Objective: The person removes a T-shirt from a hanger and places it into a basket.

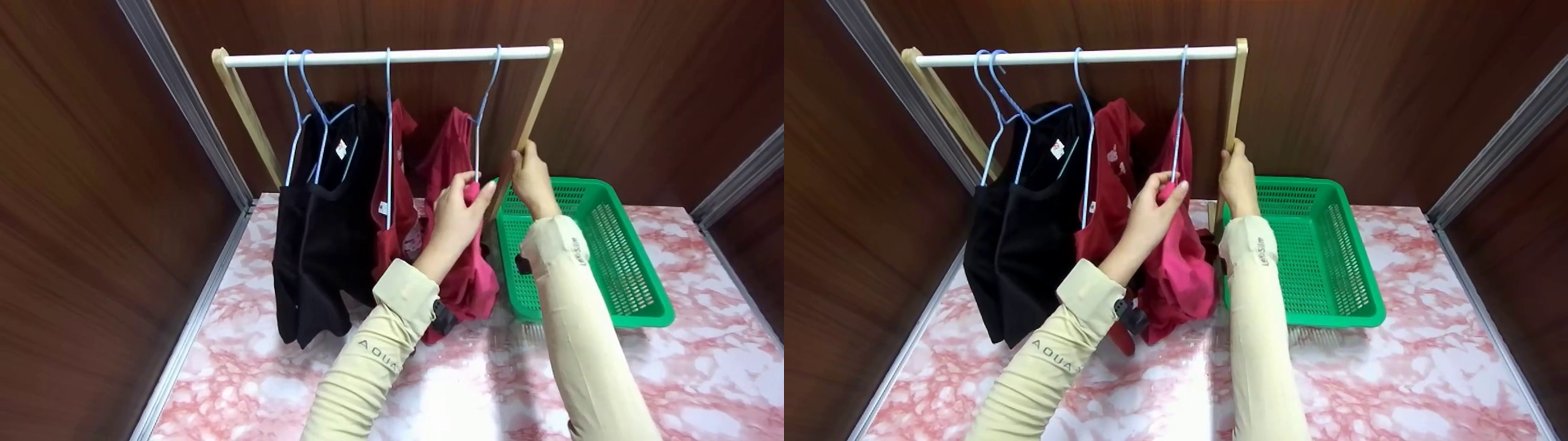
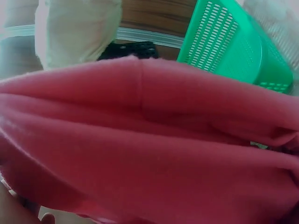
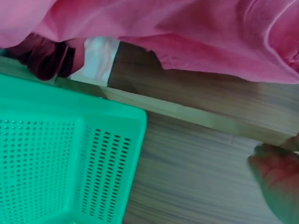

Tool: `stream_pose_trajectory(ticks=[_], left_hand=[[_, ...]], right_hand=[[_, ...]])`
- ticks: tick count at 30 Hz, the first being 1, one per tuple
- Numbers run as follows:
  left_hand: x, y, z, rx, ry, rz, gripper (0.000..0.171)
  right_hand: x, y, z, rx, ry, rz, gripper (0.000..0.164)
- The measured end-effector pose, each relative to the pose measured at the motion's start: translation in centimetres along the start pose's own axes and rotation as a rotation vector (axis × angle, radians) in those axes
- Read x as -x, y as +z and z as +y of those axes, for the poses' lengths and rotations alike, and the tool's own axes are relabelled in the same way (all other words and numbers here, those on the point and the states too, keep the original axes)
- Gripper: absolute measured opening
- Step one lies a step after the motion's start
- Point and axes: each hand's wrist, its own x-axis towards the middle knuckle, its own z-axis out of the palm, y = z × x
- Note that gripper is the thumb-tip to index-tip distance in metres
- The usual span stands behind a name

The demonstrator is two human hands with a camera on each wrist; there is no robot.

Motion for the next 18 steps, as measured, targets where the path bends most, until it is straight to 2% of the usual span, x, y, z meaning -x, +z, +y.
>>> stream_pose_trajectory(ticks=[4,7,13,18], left_hand=[[-0.3,-0.3,0.1,0.124,-0.070,-0.035,0.027],[-0.5,-0.6,0.6,0.256,-0.114,-0.073,0.026],[-0.8,-1.1,1.5,0.501,-0.195,-0.158,0.042],[-1.0,-1.3,1.9,0.643,-0.297,-0.179,0.047]], right_hand=[[0.0,-0.1,0.3,-0.006,0.004,0.001,0.044],[0.1,-0.1,0.4,0.000,0.006,0.013,0.043],[0.3,-0.1,0.4,0.007,-0.010,0.059,0.037],[0.3,0.1,0.4,0.027,-0.019,0.082,0.033]])
